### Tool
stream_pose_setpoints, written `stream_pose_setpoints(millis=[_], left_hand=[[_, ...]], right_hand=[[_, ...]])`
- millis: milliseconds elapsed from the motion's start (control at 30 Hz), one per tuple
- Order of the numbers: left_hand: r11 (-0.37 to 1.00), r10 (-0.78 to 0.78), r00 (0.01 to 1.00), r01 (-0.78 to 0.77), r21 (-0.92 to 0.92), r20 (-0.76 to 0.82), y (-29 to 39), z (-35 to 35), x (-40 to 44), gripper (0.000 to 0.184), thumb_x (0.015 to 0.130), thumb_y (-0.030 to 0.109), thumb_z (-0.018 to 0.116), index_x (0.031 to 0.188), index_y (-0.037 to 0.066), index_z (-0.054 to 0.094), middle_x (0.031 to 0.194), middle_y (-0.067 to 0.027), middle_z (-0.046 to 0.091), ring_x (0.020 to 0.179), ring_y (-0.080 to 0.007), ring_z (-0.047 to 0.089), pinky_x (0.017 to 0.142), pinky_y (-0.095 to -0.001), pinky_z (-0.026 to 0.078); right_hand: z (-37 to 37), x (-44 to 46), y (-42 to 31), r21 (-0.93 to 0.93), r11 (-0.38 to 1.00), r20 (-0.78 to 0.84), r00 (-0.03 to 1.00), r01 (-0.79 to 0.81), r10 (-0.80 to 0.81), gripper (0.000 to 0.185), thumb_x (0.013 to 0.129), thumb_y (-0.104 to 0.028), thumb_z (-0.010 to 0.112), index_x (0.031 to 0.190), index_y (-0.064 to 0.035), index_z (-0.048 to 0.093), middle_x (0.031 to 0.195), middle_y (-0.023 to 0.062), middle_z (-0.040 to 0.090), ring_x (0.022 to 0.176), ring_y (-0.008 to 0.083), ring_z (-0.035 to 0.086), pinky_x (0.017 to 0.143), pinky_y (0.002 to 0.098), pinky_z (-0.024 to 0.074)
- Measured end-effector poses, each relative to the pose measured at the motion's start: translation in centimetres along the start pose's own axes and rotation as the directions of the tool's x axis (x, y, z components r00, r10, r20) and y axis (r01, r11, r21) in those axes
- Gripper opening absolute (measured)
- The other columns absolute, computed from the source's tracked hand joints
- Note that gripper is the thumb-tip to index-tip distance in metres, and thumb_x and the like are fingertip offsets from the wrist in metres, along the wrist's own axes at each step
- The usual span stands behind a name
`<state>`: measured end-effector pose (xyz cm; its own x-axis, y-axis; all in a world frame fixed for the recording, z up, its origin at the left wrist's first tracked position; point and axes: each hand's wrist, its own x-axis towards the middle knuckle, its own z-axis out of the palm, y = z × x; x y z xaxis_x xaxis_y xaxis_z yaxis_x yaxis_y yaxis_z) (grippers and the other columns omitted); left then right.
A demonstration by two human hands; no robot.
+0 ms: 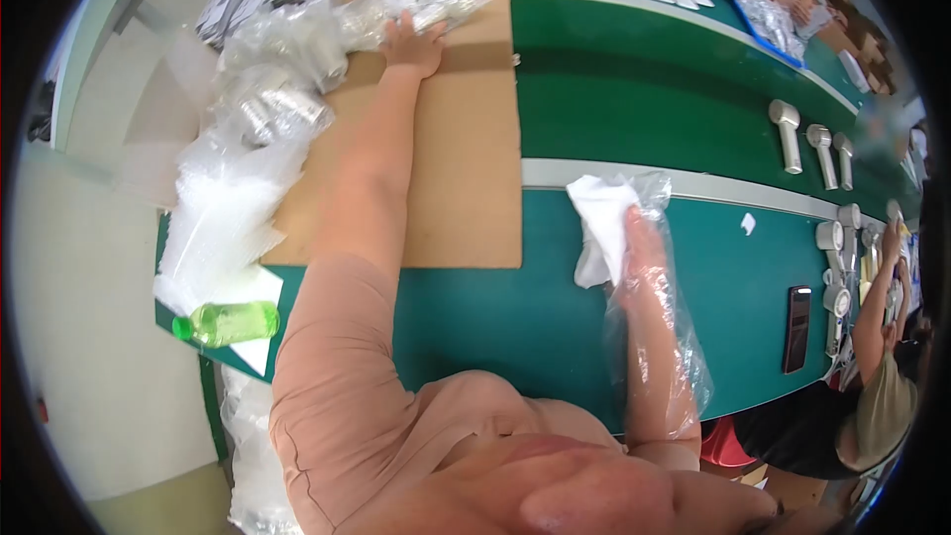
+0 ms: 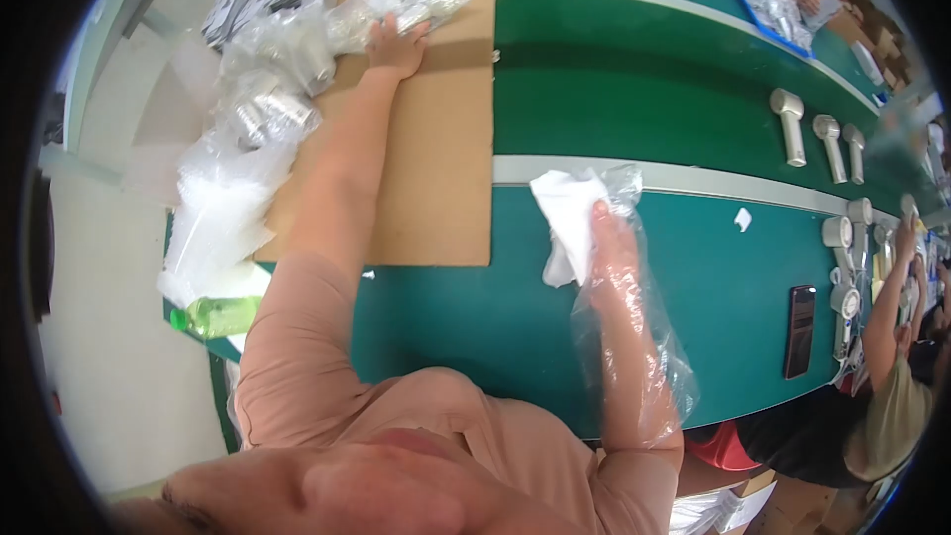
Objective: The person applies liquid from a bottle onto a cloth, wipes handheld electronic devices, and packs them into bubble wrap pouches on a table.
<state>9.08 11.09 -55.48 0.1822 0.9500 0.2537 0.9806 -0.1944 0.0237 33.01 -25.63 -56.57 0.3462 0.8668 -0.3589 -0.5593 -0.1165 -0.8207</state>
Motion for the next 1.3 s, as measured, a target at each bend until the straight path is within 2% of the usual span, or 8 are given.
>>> stream_pose_setpoints(millis=[167,400,600,867,967,1133,1200,1300], left_hand=[[0.999,-0.033,0.99,0.036,0.019,-0.14,0.4,1.3,-0.7,0.041,0.088,0.042,0.039,0.129,0.04,0.04,0.148,-0.009,0.007,0.134,-0.038,0.006,0.102,-0.0596,0.014],[1.0,0.001,0.986,0.004,0.025,-0.165,-1.2,-0.5,-5.8,0.045,0.087,0.041,0.04,0.131,0.033,0.038,0.145,-0.0112,0.019,0.132,-0.0385,0.014,0.1,-0.0611,0.017],[0.997,0.017,0.998,-0.021,-0.077,-0.054,-1.1,-2.8,-12.8,0.051,0.086,0.043,0.041,0.133,0.026,0.037,0.143,-0.016,0.022,0.129,-0.0407,0.022,0.099,-0.0584,0.023],[0.997,0.052,0.997,-0.056,-0.061,-0.062,0.0,-5.1,-20.2,0.051,0.086,0.043,0.042,0.132,0.02,0.04,0.136,-0.0209,0.033,0.125,-0.0407,0.029,0.104,-0.0453,0.023],[0.989,0.068,0.995,-0.077,-0.125,-0.075,-0.3,-4.3,-20.7,0.05,0.086,0.042,0.043,0.13,0.019,0.042,0.136,-0.0209,0.034,0.125,-0.0404,0.03,0.104,-0.0453,0.024],[0.981,0.082,0.994,-0.094,-0.171,-0.079,-0.2,-4.6,-21.2,0.049,0.085,0.041,0.044,0.128,0.018,0.044,0.135,-0.0208,0.036,0.123,-0.0402,0.033,0.103,-0.0446,0.026],[0.974,0.077,0.994,-0.093,-0.205,-0.083,-0.1,-4.8,-21.3,0.048,0.084,0.037,0.048,0.127,0.016,0.046,0.132,-0.0215,0.039,0.121,-0.0396,0.035,0.102,-0.0444,0.028],[0.967,0.081,0.989,-0.109,-0.231,-0.125,-0.2,-4.8,-21.3,0.047,0.083,0.034,0.051,0.126,0.015,0.047,0.129,-0.0224,0.042,0.12,-0.0395,0.037,0.1,-0.0453,0.029]], right_hand=[[-0.3,0.2,0.1,0.227,0.973,0.068,0.997,-0.052,0.037,0.046,0.085,-0.036,0.057,0.114,-0.001,0.05,0.098,0.0091,0.06,0.085,0.0186,0.059,0.074,0.0312,0.0469],[0.3,-1.6,-2.3,0.423,0.899,0.143,0.988,-0.109,0.053,0.048,0.088,-0.041,0.049,0.124,-0.0098,0.045,0.117,0.0101,0.055,0.104,0.026,0.054,0.09,0.0434,0.0414],[-0.9,-3.1,-5.0,0.758,0.648,0.286,0.933,-0.081,-0.218,0.046,0.087,-0.042,0.045,0.122,-0.0123,0.047,0.117,0.0074,0.054,0.105,0.0256,0.054,0.091,0.0436,0.0428],[-0.6,-4.7,-6.2,0.737,0.676,0.137,0.977,0.008,-0.161,0.045,0.084,-0.044,0.045,0.117,-0.0129,0.048,0.107,0.0053,0.058,0.098,0.0231,0.057,0.079,0.0399,0.0503],[-3.5,-2.3,-6.3,0.804,0.571,0.43,0.823,-0.164,-0.37,0.048,0.082,-0.048,0.045,0.116,-0.0133,0.049,0.103,0.0047,0.059,0.092,0.0219,0.059,0.066,0.0352,0.0525],[-4.2,-2.1,-10.8,0.777,0.627,0.213,0.918,0.048,-0.334,0.051,0.08,-0.053,0.043,0.114,-0.0152,0.05,0.102,0.0034,0.059,0.088,0.0204,0.059,0.055,0.0298,0.0489],[-6.8,-0.6,-13.0,0.767,0.638,0.305,0.837,0.067,-0.455,0.054,0.08,-0.056,0.04,0.117,-0.0171,0.049,0.109,0.0041,0.057,0.097,0.0232,0.057,0.064,0.0358,0.049],[-9.7,-0.1,-17.8,0.568,0.663,-0.086,0.836,0.488,-0.542,0.055,0.082,-0.053,0.037,0.123,-0.0177,0.045,0.12,0.005,0.053,0.109,0.0249,0.05,0.082,0.0447,0.0428]])
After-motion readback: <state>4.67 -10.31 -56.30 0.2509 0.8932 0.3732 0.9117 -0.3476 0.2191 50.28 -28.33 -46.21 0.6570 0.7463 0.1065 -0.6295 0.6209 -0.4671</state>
